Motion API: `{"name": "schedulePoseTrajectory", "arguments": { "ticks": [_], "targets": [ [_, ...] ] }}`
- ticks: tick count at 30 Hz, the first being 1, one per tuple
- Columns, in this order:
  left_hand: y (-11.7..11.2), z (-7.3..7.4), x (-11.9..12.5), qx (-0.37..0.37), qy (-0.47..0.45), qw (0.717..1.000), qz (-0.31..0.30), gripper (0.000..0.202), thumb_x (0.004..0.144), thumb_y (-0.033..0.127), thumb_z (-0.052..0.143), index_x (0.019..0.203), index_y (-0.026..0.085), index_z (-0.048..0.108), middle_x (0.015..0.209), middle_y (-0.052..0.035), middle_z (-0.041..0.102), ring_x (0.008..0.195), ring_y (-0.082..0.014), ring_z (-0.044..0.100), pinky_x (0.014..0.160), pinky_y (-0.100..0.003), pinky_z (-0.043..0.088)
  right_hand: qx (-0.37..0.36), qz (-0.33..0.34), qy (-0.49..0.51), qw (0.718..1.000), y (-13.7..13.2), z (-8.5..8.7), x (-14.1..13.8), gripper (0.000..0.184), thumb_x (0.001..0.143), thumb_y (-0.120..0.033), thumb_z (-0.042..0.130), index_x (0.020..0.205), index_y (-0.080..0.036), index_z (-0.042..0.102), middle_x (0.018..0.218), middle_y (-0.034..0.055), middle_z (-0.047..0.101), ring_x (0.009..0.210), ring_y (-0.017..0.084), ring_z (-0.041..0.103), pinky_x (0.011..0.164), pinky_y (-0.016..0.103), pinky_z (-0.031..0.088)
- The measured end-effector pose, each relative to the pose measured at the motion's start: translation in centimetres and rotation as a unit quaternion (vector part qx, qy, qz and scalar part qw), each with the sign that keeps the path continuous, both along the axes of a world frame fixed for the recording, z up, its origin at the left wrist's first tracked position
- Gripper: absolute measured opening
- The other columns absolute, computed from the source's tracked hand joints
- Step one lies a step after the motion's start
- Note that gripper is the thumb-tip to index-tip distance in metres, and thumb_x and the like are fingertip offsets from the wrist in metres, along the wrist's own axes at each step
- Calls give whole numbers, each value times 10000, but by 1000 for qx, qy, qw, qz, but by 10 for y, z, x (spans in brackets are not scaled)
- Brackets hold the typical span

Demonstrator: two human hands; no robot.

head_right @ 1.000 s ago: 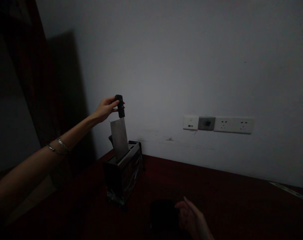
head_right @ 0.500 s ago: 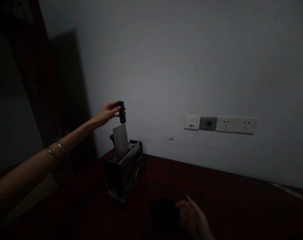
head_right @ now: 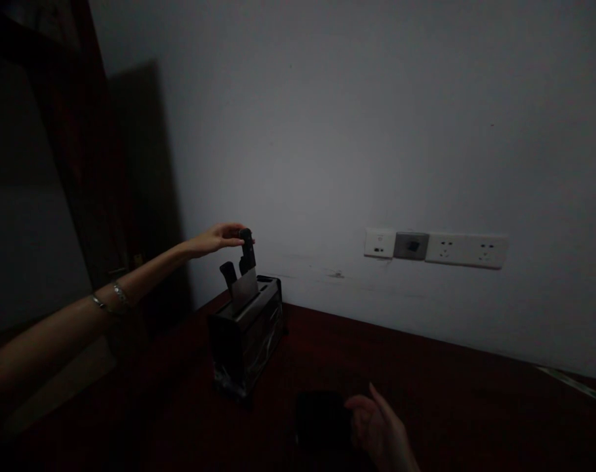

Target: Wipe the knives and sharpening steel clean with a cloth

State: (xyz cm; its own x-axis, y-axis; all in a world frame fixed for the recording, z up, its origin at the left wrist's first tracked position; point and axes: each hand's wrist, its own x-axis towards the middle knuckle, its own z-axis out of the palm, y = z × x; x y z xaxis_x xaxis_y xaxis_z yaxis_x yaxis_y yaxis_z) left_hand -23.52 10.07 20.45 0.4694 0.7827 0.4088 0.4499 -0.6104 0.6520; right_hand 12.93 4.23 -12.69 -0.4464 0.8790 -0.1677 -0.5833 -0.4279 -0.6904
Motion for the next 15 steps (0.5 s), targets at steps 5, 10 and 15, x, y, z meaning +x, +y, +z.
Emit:
{"name": "schedulePoseTrajectory", "arguments": {
  "ticks": [5, 10, 15],
  "targets": [
    [-2, -1, -3, -8, 109, 994, 6, 352, 744, 280, 582, 1049, 110, 535, 1076, -115, 582, 956, -191, 531, 841, -342, 387, 19, 4, -4, 1000, 0, -2, 0, 473, 746, -540, 515, 674, -101, 678, 403, -10, 467, 379, 83, 418, 422, 223, 300],
    [1, -8, -9, 18, 227, 973, 45, 483, 734, 358, 560, 1155, 136, 475, 1192, -110, 498, 1063, -218, 452, 884, -338, 338, 19, 8, 1, 1000, 0, -3, 1, 471, 735, -548, 523, 677, -107, 678, 414, -8, 474, 390, 88, 428, 434, 229, 314],
    [7, -21, -13, 25, 278, 959, 44, 484, 706, 382, 570, 1122, 162, 458, 1203, -95, 455, 1113, -217, 398, 938, -327, 296, 12, 8, 6, 1000, 0, -5, 3, 452, 750, -533, 516, 683, -112, 668, 449, -6, 502, 413, 90, 449, 445, 231, 325]
  ]
}}
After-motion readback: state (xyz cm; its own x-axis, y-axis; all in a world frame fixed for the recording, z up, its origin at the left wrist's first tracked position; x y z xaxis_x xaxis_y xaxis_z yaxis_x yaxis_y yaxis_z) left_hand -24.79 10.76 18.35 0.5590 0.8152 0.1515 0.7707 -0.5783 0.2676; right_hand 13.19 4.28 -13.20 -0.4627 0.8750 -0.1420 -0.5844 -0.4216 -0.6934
